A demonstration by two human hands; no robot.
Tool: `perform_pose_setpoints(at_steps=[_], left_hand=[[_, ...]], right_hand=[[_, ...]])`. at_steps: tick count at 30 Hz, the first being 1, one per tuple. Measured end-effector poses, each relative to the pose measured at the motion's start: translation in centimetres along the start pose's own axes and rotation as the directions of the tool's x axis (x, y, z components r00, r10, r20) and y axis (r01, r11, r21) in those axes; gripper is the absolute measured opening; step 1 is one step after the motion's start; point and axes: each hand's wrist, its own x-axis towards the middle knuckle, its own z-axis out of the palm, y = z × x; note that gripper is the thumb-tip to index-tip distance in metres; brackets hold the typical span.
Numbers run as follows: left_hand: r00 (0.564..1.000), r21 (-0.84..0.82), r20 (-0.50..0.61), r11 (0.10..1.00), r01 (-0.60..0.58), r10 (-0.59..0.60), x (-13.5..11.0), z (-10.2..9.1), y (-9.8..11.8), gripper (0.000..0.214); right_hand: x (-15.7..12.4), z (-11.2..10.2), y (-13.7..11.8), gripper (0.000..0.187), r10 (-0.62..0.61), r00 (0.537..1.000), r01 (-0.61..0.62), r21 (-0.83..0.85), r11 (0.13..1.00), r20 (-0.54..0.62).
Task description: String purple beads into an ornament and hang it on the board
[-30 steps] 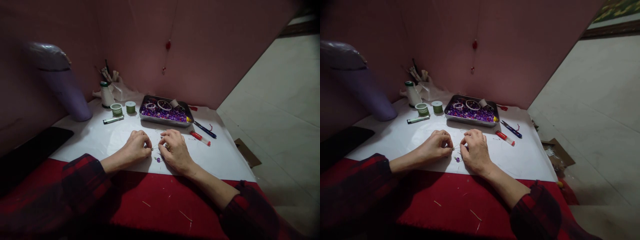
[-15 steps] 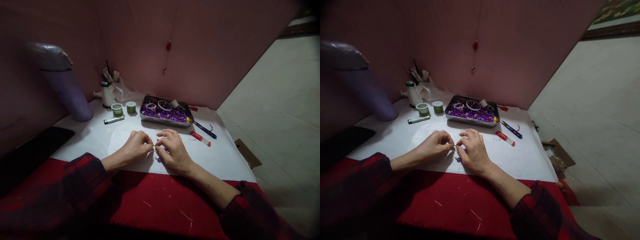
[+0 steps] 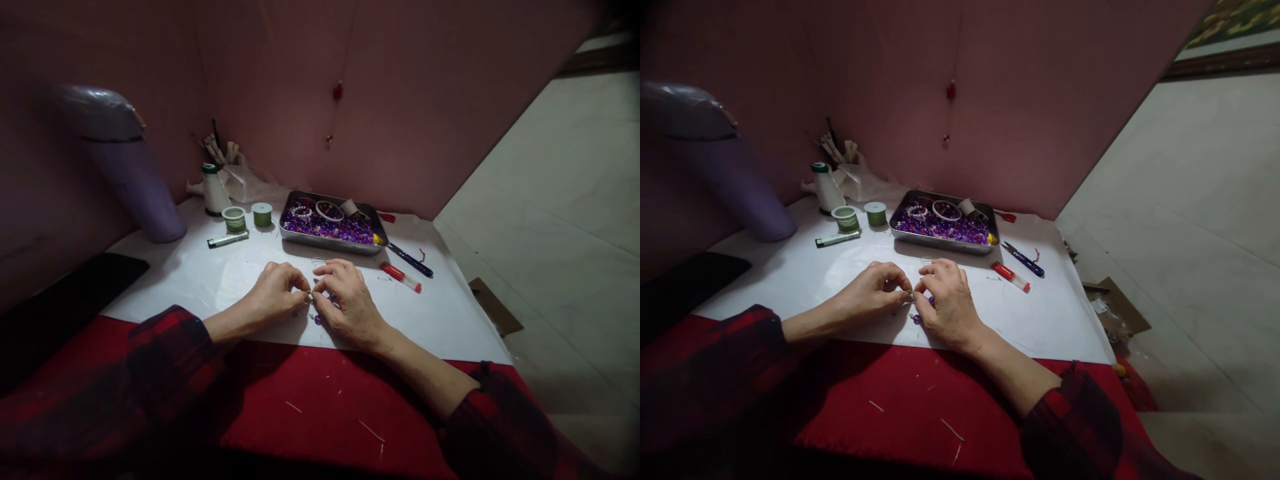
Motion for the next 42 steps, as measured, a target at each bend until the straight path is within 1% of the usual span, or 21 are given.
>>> perform_pose_setpoints(at_steps=[5, 9, 15, 19, 23, 29, 39, 42], left_hand=[[1.000, 0.010, -0.007, 1.000, -0.011, 0.011, 0.03, -0.02, 0.01, 0.016], [1.000, -0.026, 0.011, 0.999, -0.026, 0.026, 0.05, -0.01, -0.08, 0.015], [1.000, -0.041, 0.007, 0.999, 0.028, -0.027, -0.03, 0.03, 0.10, 0.015], [1.000, -0.014, 0.017, 1.000, 0.011, -0.010, -0.05, 0.05, 0.18, 0.015], [1.000, 0.029, -0.002, 1.000, 0.004, -0.004, -0.06, 0.04, 0.21, 0.015], [1.000, 0.035, 0.013, 0.999, -0.016, 0.016, -0.12, -0.05, 0.41, 0.015], [1.000, 0.068, 0.012, 0.998, -0.015, 0.014, -0.12, 0.05, 0.42, 0.013], [1.000, 0.068, 0.008, 0.998, -0.019, 0.018, -0.10, -0.01, 0.34, 0.014]], right_hand=[[0.08, 0.01, -0.03, 0.007, 0.006, 1.000, -0.006, -0.004, 1.000, -0.014], [0.12, -0.09, -0.14, 0.006, 0.028, 0.999, -0.028, 0.002, 1.000, -0.025], [0.04, -0.04, -0.04, 0.007, 0.015, 1.000, -0.015, 0.001, 1.000, -0.024], [0.00, -0.05, -0.05, 0.007, 0.015, 1.000, -0.015, 0.001, 1.000, -0.023], [0.02, -0.11, -0.19, 0.007, 0.019, 1.000, -0.019, 0.006, 1.000, -0.022], [0.04, -0.10, -0.15, 0.007, 0.017, 1.000, -0.017, 0.001, 1.000, -0.017], [0.02, 0.07, -0.09, 0.006, 0.015, 1.000, -0.015, -0.018, 1.000, -0.013], [0.08, 0.01, 0.01, 0.006, 0.022, 0.999, -0.022, 0.006, 1.000, -0.026]])
